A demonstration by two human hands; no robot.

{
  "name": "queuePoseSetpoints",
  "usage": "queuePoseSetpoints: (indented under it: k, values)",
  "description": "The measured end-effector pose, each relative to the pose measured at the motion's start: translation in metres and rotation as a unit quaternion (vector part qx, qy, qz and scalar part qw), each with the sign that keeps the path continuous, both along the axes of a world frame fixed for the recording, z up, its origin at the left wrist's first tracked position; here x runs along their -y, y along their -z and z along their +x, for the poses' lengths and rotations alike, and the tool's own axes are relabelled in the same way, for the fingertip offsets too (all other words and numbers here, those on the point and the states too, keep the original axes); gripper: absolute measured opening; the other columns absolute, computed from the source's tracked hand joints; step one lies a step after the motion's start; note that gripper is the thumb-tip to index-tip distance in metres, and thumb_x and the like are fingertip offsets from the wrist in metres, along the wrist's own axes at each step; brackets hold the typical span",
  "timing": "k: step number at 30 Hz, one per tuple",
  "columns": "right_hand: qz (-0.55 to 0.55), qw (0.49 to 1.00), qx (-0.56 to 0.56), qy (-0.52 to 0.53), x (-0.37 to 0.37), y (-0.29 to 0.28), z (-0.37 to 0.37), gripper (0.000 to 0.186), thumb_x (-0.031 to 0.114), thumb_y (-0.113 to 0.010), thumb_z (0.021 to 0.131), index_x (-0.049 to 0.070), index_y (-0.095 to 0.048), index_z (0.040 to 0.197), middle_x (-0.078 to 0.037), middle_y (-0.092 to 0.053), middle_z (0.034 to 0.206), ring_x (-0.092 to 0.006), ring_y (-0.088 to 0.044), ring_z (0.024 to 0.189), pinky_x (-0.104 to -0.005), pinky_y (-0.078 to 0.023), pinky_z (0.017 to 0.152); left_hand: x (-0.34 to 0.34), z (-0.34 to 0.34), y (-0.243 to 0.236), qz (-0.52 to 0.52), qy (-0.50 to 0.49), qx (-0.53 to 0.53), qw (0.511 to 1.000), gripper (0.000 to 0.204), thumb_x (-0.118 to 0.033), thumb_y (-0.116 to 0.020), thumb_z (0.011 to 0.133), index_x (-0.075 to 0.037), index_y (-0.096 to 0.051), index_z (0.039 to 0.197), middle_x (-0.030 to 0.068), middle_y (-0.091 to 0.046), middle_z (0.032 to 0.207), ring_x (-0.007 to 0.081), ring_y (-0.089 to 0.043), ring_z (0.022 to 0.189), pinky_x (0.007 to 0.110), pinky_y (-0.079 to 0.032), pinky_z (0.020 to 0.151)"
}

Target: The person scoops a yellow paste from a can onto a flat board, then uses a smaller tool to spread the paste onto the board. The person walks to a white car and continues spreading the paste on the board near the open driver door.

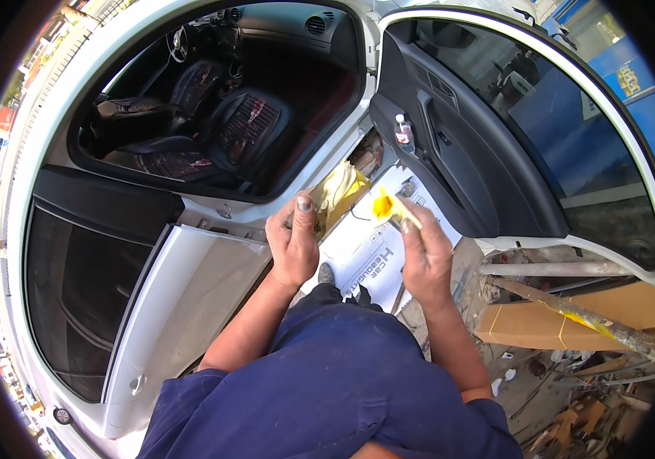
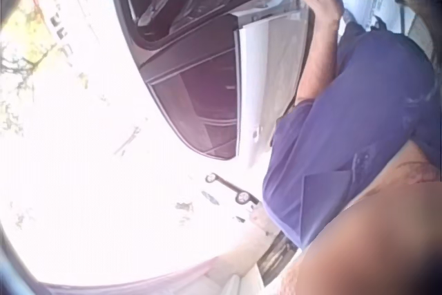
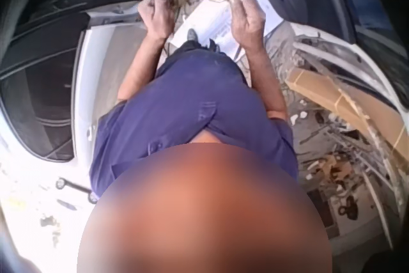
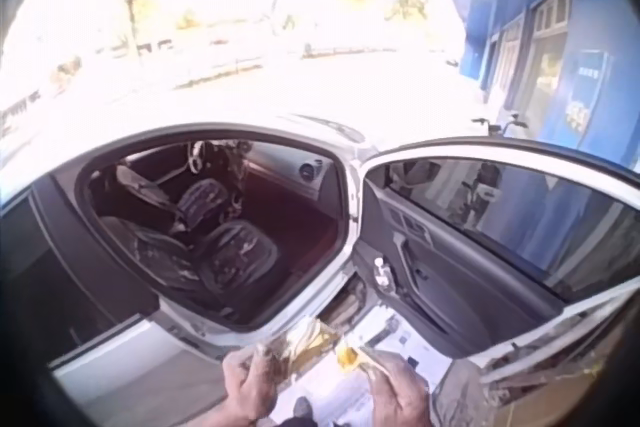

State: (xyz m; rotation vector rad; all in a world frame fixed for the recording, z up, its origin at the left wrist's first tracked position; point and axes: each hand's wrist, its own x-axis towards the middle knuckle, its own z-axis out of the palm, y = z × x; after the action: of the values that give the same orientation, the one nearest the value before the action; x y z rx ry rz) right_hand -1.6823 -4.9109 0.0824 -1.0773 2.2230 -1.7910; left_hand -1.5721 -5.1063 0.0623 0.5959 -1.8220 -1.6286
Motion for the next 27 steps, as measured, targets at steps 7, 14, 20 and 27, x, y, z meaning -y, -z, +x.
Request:
queuePoseSetpoints:
  k: [7, 14, 20, 27]
  values:
    - [0.018, 0.993, -0.096, -0.064, 0.023, -0.003, 0.011, 0.039, -0.005, -0.065, 0.102, 0.000, -0.072, 0.140, -0.019, -0.075, 0.133, -0.0346, -0.074, 0.118, -0.0421, -0.060, 0.102, -0.003, -0.009, -0.013, -0.213, 0.066, -0.044, 0.974, 0.042, -0.025, -0.052, 0.117, 0.009, -0.071, 0.130, 0.0232, -0.072, 0.098, 0.0341, -0.071, 0.084, 0.040, -0.057, 0.080]
    - [0.043, 0.986, -0.099, -0.127, 0.020, 0.004, 0.005, 0.038, -0.008, -0.068, 0.098, 0.000, -0.076, 0.134, -0.019, -0.077, 0.128, -0.0342, -0.075, 0.115, -0.0422, -0.061, 0.101, 0.007, -0.011, -0.004, 0.071, -0.039, -0.059, 0.995, 0.050, -0.037, -0.050, 0.121, 0.006, -0.075, 0.121, -0.0024, -0.061, 0.088, 0.0074, -0.050, 0.081, 0.026, -0.042, 0.070]
    - [-0.184, 0.956, 0.229, -0.012, 0.017, -0.013, -0.023, 0.040, 0.010, -0.046, 0.117, -0.003, -0.052, 0.155, -0.021, -0.064, 0.149, -0.0353, -0.066, 0.135, -0.0499, -0.056, 0.115, 0.021, 0.002, 0.014, 0.418, 0.075, -0.103, 0.900, 0.050, -0.041, -0.056, 0.117, 0.007, -0.068, 0.125, 0.0171, -0.076, 0.120, 0.0240, -0.077, 0.107, 0.040, -0.062, 0.100]
    - [-0.013, 0.994, -0.096, -0.050, 0.039, 0.000, -0.006, 0.035, 0.005, -0.057, 0.112, -0.006, -0.066, 0.144, -0.023, -0.075, 0.134, -0.0357, -0.076, 0.120, -0.0423, -0.060, 0.103, 0.026, -0.006, 0.009, 0.516, 0.068, -0.115, 0.846, 0.047, -0.040, -0.060, 0.116, 0.006, -0.068, 0.125, 0.0190, -0.078, 0.120, 0.0282, -0.079, 0.107, 0.043, -0.062, 0.101]
